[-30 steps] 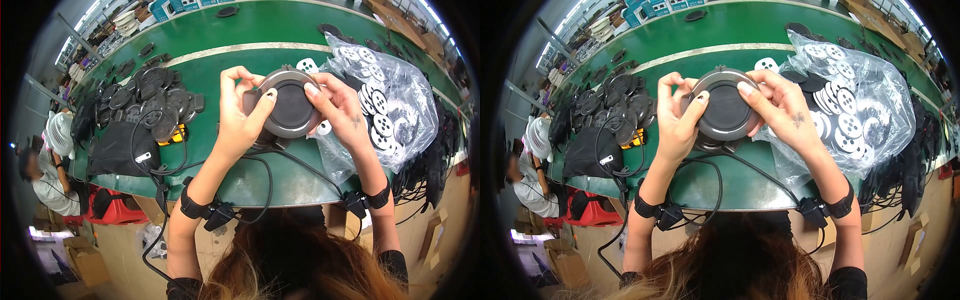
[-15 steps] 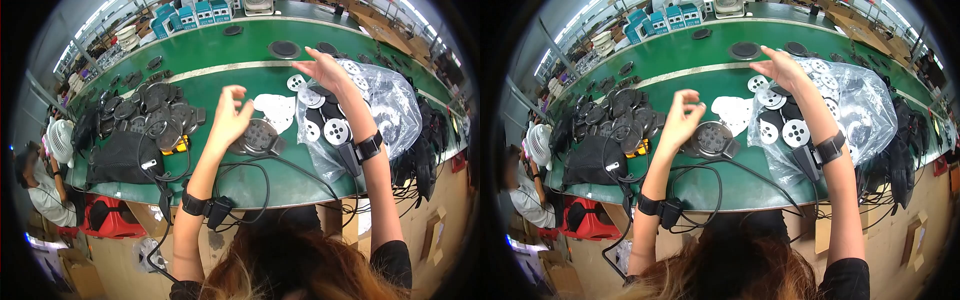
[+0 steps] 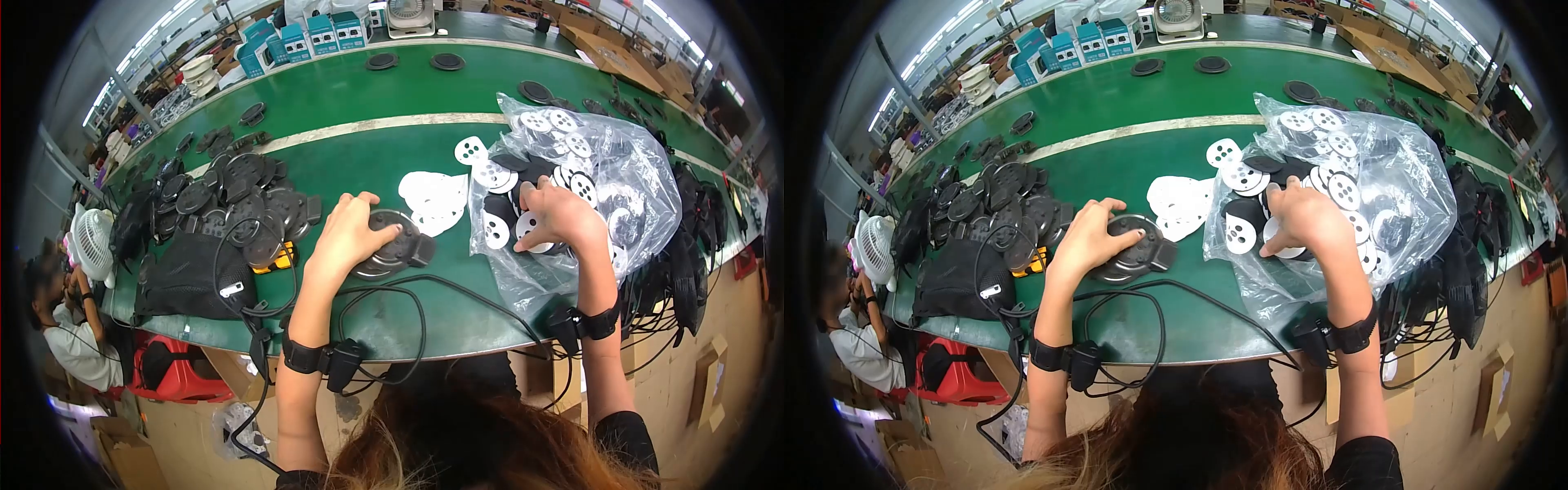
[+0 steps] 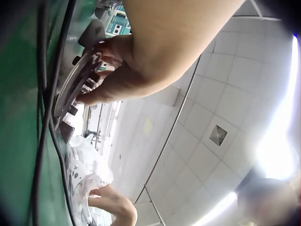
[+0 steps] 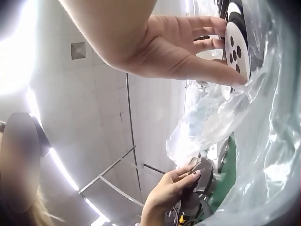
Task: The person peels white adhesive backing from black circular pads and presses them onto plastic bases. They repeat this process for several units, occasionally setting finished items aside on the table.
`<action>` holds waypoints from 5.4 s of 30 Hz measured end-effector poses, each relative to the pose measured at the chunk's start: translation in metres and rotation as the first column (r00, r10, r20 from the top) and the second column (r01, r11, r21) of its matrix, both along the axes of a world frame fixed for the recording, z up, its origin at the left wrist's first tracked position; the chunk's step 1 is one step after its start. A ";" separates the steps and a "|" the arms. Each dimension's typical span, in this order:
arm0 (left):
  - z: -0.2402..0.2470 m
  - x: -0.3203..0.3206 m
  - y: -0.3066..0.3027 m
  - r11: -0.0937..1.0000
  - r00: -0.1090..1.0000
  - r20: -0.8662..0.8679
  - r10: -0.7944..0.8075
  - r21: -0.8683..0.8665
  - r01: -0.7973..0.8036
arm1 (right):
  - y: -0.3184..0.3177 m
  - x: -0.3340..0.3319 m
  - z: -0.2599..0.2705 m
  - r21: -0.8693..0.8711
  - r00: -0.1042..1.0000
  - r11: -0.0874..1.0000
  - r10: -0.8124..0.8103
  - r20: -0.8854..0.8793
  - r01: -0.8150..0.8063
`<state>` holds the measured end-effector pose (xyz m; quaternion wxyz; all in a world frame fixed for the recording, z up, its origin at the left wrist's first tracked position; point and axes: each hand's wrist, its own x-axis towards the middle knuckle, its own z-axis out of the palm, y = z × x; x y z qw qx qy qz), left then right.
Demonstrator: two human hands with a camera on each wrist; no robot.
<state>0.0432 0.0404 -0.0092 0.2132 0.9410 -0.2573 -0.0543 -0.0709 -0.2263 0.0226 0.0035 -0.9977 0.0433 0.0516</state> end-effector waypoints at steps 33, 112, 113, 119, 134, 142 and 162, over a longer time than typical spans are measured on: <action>0.012 -0.029 -0.025 0.471 0.660 -0.361 -0.659 -0.882 -0.013 | 0.030 0.004 0.015 0.896 0.954 -0.337 -0.183 0.239 -0.289; 0.026 -0.045 -0.024 0.515 0.945 -0.252 -0.210 -0.850 -0.112 | 0.063 0.010 -0.005 0.902 0.867 0.186 -0.255 0.428 -0.391; 0.028 -0.044 -0.022 0.472 0.936 -0.273 -0.225 -0.870 -0.140 | 0.058 0.012 -0.006 0.914 0.870 0.105 -0.281 0.406 -0.393; 0.036 -0.025 -0.005 0.365 0.907 -0.385 -0.171 -0.880 -0.305 | 0.024 0.019 -0.001 0.925 0.825 0.048 -0.438 0.358 -0.376; 0.029 -0.034 -0.014 0.397 0.978 -0.154 -0.141 -0.914 -0.087 | 0.043 0.018 0.001 0.966 0.915 0.050 -0.311 0.258 -0.255; 0.034 -0.026 -0.004 0.367 0.911 -0.283 -0.299 -0.916 -0.163 | 0.019 0.033 -0.018 0.907 0.846 0.307 -0.362 0.392 -0.289; 0.037 -0.035 -0.007 0.356 0.605 -0.331 -0.724 -0.931 -0.082 | 0.065 0.010 -0.020 0.864 0.910 -0.484 0.406 0.083 0.138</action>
